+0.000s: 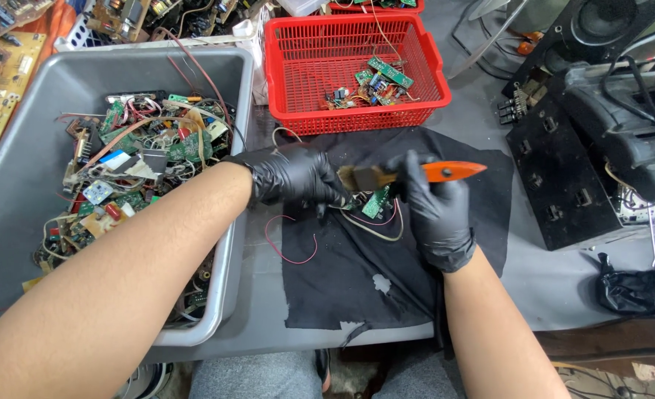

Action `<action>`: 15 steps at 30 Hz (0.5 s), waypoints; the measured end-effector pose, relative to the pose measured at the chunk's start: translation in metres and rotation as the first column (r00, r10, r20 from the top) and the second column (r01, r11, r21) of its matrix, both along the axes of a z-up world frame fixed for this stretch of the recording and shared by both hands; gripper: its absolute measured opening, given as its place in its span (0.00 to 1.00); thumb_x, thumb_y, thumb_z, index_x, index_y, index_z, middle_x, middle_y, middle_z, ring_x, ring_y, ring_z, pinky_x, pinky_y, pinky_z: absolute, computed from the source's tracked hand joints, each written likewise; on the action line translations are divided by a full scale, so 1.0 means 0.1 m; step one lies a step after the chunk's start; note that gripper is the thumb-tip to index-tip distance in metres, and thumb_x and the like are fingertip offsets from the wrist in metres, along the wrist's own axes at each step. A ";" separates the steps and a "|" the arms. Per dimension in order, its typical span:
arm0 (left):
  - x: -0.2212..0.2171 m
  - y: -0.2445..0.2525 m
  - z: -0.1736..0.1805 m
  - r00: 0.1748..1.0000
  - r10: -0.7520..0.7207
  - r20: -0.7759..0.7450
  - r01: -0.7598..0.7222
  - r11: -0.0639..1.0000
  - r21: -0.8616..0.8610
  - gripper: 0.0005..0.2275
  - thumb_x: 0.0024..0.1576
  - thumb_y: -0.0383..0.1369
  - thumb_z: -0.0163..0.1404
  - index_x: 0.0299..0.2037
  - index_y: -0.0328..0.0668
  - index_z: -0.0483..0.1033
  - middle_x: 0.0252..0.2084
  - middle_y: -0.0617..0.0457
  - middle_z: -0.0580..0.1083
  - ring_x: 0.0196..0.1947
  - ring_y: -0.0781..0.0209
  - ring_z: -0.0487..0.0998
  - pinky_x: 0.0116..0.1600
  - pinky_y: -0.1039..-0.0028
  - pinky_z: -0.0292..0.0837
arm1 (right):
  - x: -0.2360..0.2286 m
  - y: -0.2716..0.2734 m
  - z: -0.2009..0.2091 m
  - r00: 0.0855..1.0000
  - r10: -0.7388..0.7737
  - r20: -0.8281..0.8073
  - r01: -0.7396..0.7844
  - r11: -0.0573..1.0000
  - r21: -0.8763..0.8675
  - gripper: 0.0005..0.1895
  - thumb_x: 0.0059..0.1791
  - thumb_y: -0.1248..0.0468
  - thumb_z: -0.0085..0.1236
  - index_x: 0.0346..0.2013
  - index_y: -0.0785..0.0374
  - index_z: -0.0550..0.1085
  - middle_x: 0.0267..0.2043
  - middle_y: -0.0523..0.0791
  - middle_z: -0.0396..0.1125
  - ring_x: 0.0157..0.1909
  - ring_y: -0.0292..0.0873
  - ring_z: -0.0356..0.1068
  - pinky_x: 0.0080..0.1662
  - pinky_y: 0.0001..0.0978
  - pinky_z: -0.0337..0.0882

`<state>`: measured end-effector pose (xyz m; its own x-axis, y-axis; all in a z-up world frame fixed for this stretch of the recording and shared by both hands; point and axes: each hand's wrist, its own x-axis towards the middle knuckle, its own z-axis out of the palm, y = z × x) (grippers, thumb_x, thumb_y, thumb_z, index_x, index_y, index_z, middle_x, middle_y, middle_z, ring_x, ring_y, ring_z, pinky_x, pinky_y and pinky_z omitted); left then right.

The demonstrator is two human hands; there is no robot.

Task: The person picks up various electronic components, including circuit boards and capacitors, from a grey bin. Using a brush, they clean the components over a black cloth and place them into a red basket. The process is repeated for several items.

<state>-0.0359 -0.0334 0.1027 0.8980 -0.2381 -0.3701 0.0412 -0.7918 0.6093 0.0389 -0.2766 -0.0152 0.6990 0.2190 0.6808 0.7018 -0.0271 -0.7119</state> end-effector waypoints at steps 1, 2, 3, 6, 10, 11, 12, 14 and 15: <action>0.04 0.03 -0.08 1.000 -0.001 0.000 0.001 1.000 -0.001 0.05 0.52 0.39 0.60 0.32 0.54 0.87 0.28 0.56 0.83 0.33 0.59 0.86 0.44 0.73 0.81 | 0.01 -0.02 -0.02 1.000 -0.001 0.000 0.001 1.000 -0.001 0.10 0.56 0.67 0.55 0.35 0.73 0.76 0.34 0.52 0.73 0.34 0.47 0.77 0.37 0.27 0.76; 0.07 0.08 -0.16 0.993 0.029 0.117 -0.021 0.997 -0.068 0.06 0.53 0.40 0.59 0.37 0.59 0.86 0.32 0.57 0.83 0.40 0.55 0.84 0.48 0.70 0.79 | 0.02 -0.01 -0.04 0.998 0.047 -0.039 -0.048 0.998 -0.030 0.11 0.55 0.64 0.58 0.31 0.68 0.78 0.29 0.49 0.74 0.31 0.46 0.77 0.35 0.28 0.77; 0.11 0.12 -0.24 0.971 0.066 0.231 -0.035 0.990 -0.136 0.07 0.55 0.42 0.58 0.42 0.63 0.85 0.37 0.58 0.84 0.46 0.52 0.83 0.52 0.66 0.77 | 0.03 -0.01 -0.06 0.993 0.093 -0.079 -0.097 0.994 -0.058 0.13 0.54 0.61 0.61 0.28 0.64 0.80 0.25 0.45 0.74 0.27 0.45 0.77 0.33 0.29 0.78; 0.24 0.14 -0.31 0.846 0.488 0.214 -0.373 0.829 -0.416 0.02 0.55 0.36 0.60 0.34 0.54 0.85 0.20 0.61 0.78 0.21 0.67 0.83 0.32 0.82 0.78 | -0.15 0.02 0.11 0.988 -0.020 -0.151 0.004 0.994 -0.107 0.14 0.56 0.65 0.60 0.28 0.67 0.79 0.25 0.49 0.72 0.27 0.43 0.72 0.34 0.29 0.74; 0.35 0.22 -0.46 0.854 0.419 0.309 -0.388 0.908 -0.159 0.06 0.58 0.37 0.54 0.31 0.59 0.85 0.17 0.66 0.78 0.26 0.68 0.84 0.38 0.80 0.77 | -0.23 0.05 0.19 0.957 -0.025 -0.289 0.025 1.000 -0.006 0.13 0.56 0.69 0.59 0.26 0.69 0.76 0.24 0.49 0.70 0.28 0.36 0.68 0.34 0.24 0.71; 0.39 0.26 -0.53 0.876 0.362 0.319 -0.370 0.928 -0.037 0.05 0.57 0.40 0.55 0.33 0.61 0.85 0.20 0.64 0.79 0.33 0.63 0.84 0.43 0.76 0.77 | -0.25 0.05 0.22 0.949 -0.022 -0.313 0.030 0.999 0.022 0.15 0.56 0.69 0.59 0.25 0.69 0.75 0.23 0.50 0.68 0.27 0.37 0.67 0.33 0.23 0.69; 0.42 0.31 -0.59 0.896 0.305 0.322 -0.348 0.934 0.085 0.05 0.56 0.42 0.56 0.35 0.63 0.85 0.22 0.63 0.80 0.40 0.58 0.84 0.48 0.72 0.76 | -0.27 0.05 0.25 0.941 -0.017 -0.337 0.035 0.998 0.049 0.16 0.56 0.70 0.59 0.23 0.69 0.73 0.22 0.50 0.67 0.25 0.37 0.65 0.32 0.23 0.67; 0.40 0.31 -0.61 0.917 0.279 0.285 -0.311 0.948 0.074 0.08 0.58 0.43 0.54 0.39 0.58 0.85 0.25 0.62 0.81 0.40 0.57 0.84 0.50 0.72 0.76 | -0.38 0.14 0.48 0.934 0.008 -0.358 0.017 0.998 0.068 0.18 0.56 0.71 0.59 0.21 0.68 0.71 0.21 0.49 0.66 0.26 0.35 0.64 0.33 0.22 0.67; 0.39 0.30 -0.61 0.936 0.248 0.250 -0.271 0.961 0.061 0.11 0.60 0.44 0.51 0.42 0.53 0.85 0.28 0.60 0.82 0.40 0.57 0.85 0.51 0.72 0.76 | -0.43 0.17 0.59 0.925 0.031 -0.378 0.002 0.996 0.087 0.19 0.55 0.72 0.59 0.19 0.66 0.69 0.21 0.48 0.65 0.26 0.34 0.63 0.33 0.21 0.67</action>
